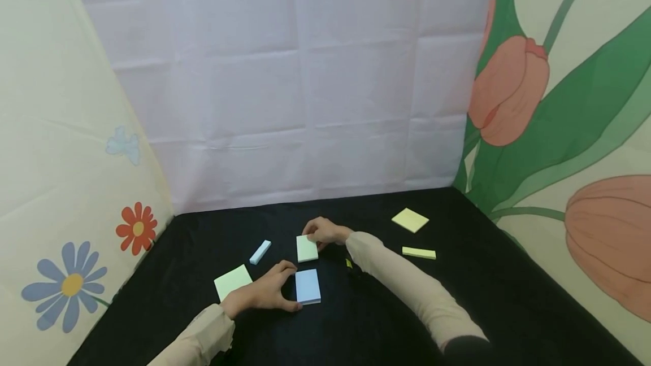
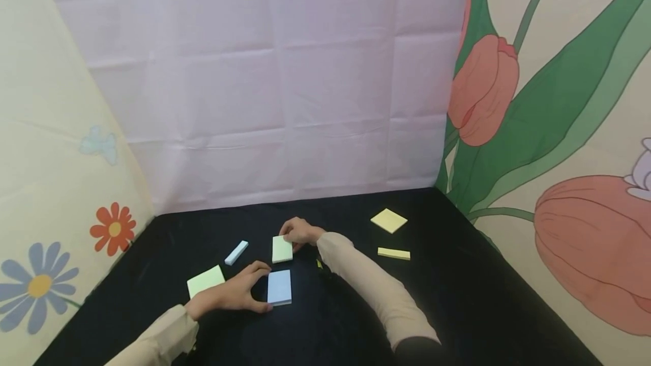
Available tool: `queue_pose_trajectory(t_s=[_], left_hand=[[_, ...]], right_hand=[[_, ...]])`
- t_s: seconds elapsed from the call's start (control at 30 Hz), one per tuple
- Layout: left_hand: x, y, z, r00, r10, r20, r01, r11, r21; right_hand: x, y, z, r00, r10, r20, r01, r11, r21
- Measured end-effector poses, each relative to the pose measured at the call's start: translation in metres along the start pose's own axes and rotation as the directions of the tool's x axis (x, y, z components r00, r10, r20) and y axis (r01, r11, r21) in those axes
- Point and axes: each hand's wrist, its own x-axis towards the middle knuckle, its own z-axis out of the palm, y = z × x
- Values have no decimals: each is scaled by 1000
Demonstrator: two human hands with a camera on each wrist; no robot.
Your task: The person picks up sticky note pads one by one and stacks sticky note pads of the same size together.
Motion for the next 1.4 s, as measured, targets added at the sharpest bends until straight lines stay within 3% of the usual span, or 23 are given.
queue_pose_trajectory(t_s=[0.57, 0.9, 1.4], left_hand=[[1, 0, 0, 1000, -5, 4, 5, 1000, 5], [0, 1, 0, 1000, -1, 1, 1, 1000, -2], [-2, 2, -2, 1000, 5, 6, -5, 1000, 5]], right_hand=[[-17, 7, -12, 996, -30, 85, 23, 997, 78], [-22, 13, -12, 988, -43, 147, 21, 989, 146], [-31, 5, -4, 971, -74, 226, 39, 987, 158]])
